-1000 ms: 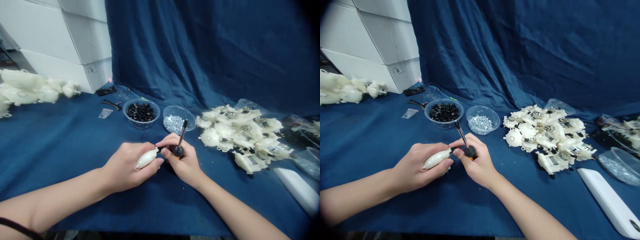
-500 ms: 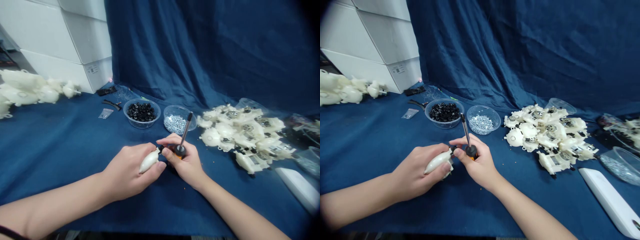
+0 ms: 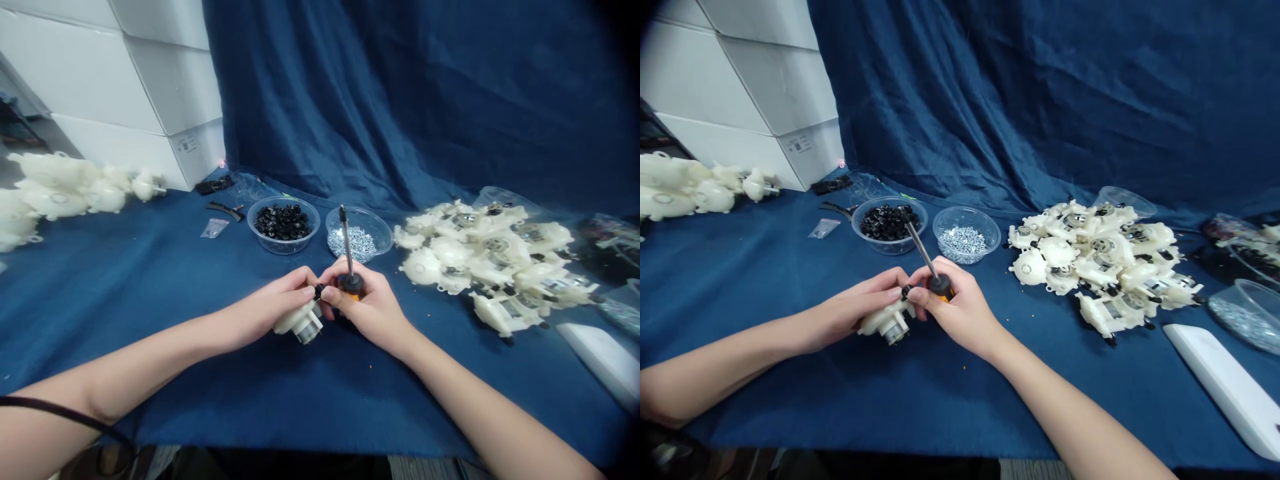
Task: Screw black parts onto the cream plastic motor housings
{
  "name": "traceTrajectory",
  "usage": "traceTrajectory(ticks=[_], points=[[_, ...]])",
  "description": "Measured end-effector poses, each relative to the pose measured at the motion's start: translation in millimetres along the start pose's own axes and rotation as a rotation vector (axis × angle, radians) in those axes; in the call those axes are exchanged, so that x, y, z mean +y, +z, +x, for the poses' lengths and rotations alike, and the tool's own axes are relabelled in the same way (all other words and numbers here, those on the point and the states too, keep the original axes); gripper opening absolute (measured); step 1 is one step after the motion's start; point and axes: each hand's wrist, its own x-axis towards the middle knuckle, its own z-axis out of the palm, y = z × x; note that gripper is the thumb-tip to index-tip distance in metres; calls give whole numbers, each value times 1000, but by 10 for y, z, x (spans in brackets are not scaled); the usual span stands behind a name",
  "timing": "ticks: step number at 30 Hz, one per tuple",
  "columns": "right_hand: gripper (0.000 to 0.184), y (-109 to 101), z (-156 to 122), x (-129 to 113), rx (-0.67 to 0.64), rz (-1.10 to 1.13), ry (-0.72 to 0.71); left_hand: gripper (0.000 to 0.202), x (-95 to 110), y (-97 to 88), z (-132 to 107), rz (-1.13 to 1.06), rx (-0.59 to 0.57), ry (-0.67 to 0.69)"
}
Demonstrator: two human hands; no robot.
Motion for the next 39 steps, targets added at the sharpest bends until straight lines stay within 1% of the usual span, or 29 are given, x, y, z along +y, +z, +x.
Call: traceTrajectory(ticks=[3, 7, 9, 11, 15, 18, 20, 22, 24, 26, 29, 32, 35, 39], points=[[15, 4, -1, -25, -6, -49, -34, 19, 71, -22, -20, -82, -85, -43], [15, -18, 11, -50, 10, -157, -72, 14, 91, -45, -29, -198, -149, -40], [15, -35, 18, -48, -5, -222, -84, 15, 98, -61, -26, -190, -161, -52], [14, -45, 23, -35, -13, -242, -72, 19, 109, -80, -21, -154, -140, -59], [22, -46, 22, -15, 34, -108, -9, 31, 121, -124, -2, -89, -61, -13], [27, -51, 19, -25, 58, 24, 73, 23, 127, -151, 5, -82, -53, 11], [29, -64, 25, -44, 99, 104, 134, 18, 139, -157, 1, -106, -68, 23], [29, -85, 40, -69, 166, 151, 168, 20, 156, -155, -9, -145, -82, 19], [28, -113, 53, -97, 202, 170, 188, 21, 168, -156, -16, -187, -84, -5], [26, -150, 49, -116, 173, 174, 226, 21, 172, -167, -15, -242, -90, -33], [26, -222, -5, -103, 56, 140, 328, 20, 170, -200, 0, -311, -110, -59], [26, -294, -93, -45, -18, 96, 412, 15, 176, -221, 8, -285, -100, -59], [27, -325, -165, -2, -32, 79, 453, 16, 181, -205, 7, -163, -71, -62], [31, -271, -204, -2, -84, 56, 480, 37, 153, -142, 9, 134, -18, -22]])
